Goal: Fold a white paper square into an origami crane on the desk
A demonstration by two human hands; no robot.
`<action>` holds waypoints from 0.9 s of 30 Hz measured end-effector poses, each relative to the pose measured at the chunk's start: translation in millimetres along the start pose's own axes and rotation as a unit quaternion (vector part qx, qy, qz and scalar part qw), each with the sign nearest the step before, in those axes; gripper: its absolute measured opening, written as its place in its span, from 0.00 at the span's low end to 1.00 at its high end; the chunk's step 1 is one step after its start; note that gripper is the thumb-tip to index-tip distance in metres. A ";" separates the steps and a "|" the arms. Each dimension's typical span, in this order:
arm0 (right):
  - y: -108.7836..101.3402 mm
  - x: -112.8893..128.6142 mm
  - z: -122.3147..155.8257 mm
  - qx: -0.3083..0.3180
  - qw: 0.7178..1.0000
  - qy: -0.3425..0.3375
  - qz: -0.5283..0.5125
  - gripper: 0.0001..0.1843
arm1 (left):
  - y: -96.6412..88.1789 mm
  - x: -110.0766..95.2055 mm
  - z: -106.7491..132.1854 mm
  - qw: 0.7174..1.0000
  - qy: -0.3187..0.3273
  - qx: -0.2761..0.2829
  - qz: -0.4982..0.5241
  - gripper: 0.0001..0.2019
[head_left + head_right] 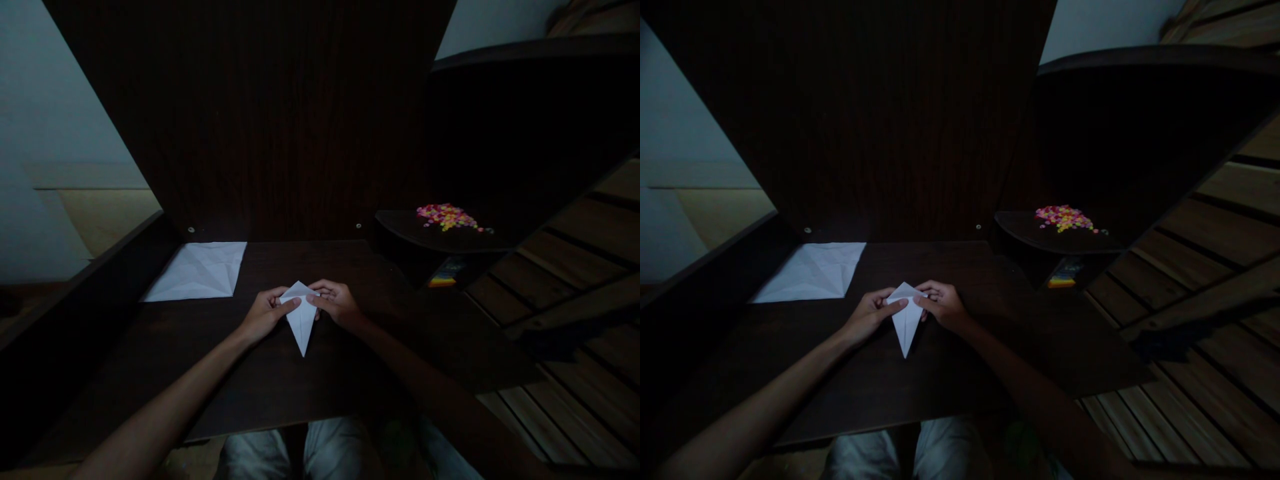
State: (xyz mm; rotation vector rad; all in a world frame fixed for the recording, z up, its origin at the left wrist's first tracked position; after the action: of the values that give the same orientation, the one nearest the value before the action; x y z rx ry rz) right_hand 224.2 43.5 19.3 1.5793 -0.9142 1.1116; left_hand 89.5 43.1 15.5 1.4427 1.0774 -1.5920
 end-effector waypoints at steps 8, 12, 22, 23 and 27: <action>1.9 9.9 0.4 0.015 1.000 -0.026 0.005 0.19 | -6.3 1.9 0.6 1.000 0.001 -0.016 -0.002 0.28; 0.8 11.1 -0.6 0.020 0.999 -0.042 0.009 0.17 | -6.9 6.9 -0.3 1.000 -0.005 -0.008 0.015 0.29; -2.3 10.4 -0.8 0.024 0.999 -0.020 0.034 0.14 | -8.3 6.8 -3.0 0.999 -0.021 -0.022 0.018 0.26; -2.7 10.2 -1.0 0.018 0.999 -0.018 0.034 0.14 | -7.9 6.3 -3.2 0.999 -0.022 -0.020 0.019 0.28; -6.5 4.6 -2.9 -0.014 1.000 -0.008 0.012 0.19 | -7.4 6.1 -3.3 0.999 -0.027 -0.024 0.029 0.35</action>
State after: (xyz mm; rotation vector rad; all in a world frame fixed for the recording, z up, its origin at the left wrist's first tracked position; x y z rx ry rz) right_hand 230.9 47.7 22.2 1.5600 -0.9583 1.1008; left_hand 83.3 49.1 10.2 1.3791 1.0268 -1.5469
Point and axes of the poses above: each hand's wrist, its own z-axis away from the middle knuckle, its own y-axis out of the palm, x = y × z, the point moved 8 cm from there along -z, towards the middle knuckle, and after that the axes turned 11 degrees about -z, right-handed, at the moved point
